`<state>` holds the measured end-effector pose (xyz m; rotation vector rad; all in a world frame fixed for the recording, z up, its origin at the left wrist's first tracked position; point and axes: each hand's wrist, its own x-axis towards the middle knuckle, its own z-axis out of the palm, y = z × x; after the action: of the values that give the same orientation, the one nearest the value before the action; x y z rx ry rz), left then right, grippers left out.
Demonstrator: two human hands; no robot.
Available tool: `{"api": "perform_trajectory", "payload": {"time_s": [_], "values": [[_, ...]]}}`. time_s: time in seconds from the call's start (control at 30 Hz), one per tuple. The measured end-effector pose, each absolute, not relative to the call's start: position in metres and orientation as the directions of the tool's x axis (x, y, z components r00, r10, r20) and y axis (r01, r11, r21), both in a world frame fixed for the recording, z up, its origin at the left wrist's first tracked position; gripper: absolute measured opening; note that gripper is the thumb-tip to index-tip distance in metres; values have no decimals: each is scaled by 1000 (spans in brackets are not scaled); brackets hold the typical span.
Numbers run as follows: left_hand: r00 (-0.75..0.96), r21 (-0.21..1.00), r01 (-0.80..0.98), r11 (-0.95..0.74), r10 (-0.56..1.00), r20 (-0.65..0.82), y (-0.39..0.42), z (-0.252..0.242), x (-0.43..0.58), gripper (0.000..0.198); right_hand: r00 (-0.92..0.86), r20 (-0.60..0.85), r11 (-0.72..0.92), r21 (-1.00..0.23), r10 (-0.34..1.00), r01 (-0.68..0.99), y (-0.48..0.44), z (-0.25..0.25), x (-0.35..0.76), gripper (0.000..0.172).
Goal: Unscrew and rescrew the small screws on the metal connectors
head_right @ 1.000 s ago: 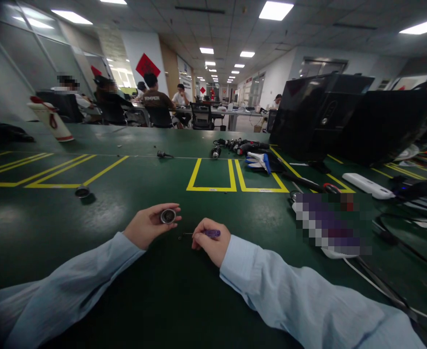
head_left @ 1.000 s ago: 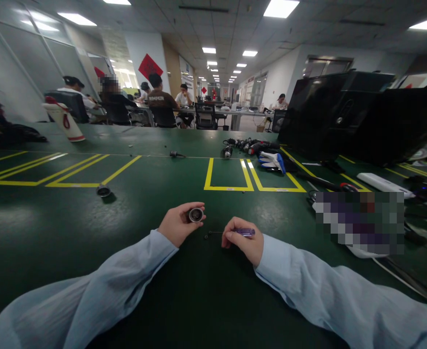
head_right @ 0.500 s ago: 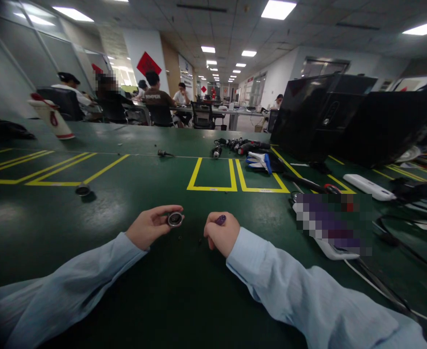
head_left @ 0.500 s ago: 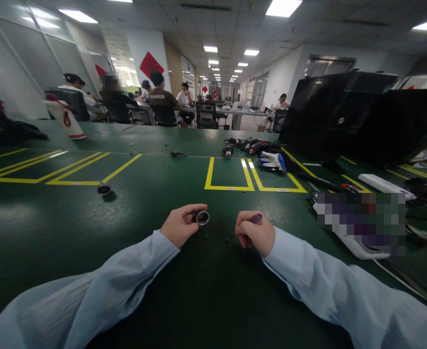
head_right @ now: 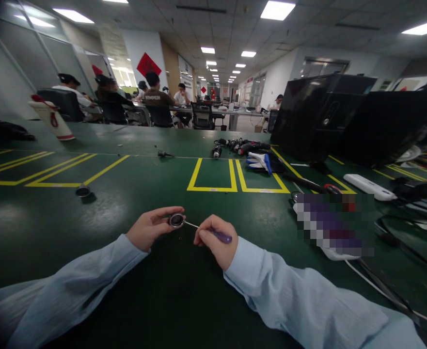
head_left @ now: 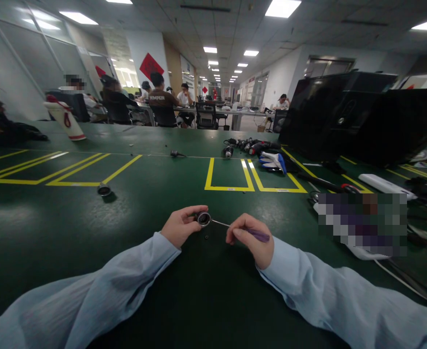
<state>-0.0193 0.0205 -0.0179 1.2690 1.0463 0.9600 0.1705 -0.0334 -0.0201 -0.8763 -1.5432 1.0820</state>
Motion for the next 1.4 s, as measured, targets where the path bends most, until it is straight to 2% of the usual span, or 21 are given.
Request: {"api": "perform_trajectory", "payload": {"time_s": [0.13, 0.27, 0.77, 1.13, 1.4], "values": [[274, 998, 14, 63, 960, -64, 17, -18, -16, 48, -297, 445, 516, -823, 845, 236, -37, -23, 167, 12], [274, 997, 64, 43, 960, -59, 14, -16, -14, 47, -320, 514, 602, -732, 796, 321, -36, -28, 163, 13], [174, 995, 84, 50, 983, -64, 9, -13, -7, 35, -425, 632, 761, -523, 648, 383, -37, -31, 162, 13], [208, 977, 212, -13, 978, -32, 9, -12, -8, 38, -457, 598, 752, -498, 658, 432, -38, -33, 161, 11], [203, 981, 196, -2, 978, -38, 9, -12, -7, 38, -463, 612, 765, -463, 641, 448, -39, -33, 159, 11]]}}
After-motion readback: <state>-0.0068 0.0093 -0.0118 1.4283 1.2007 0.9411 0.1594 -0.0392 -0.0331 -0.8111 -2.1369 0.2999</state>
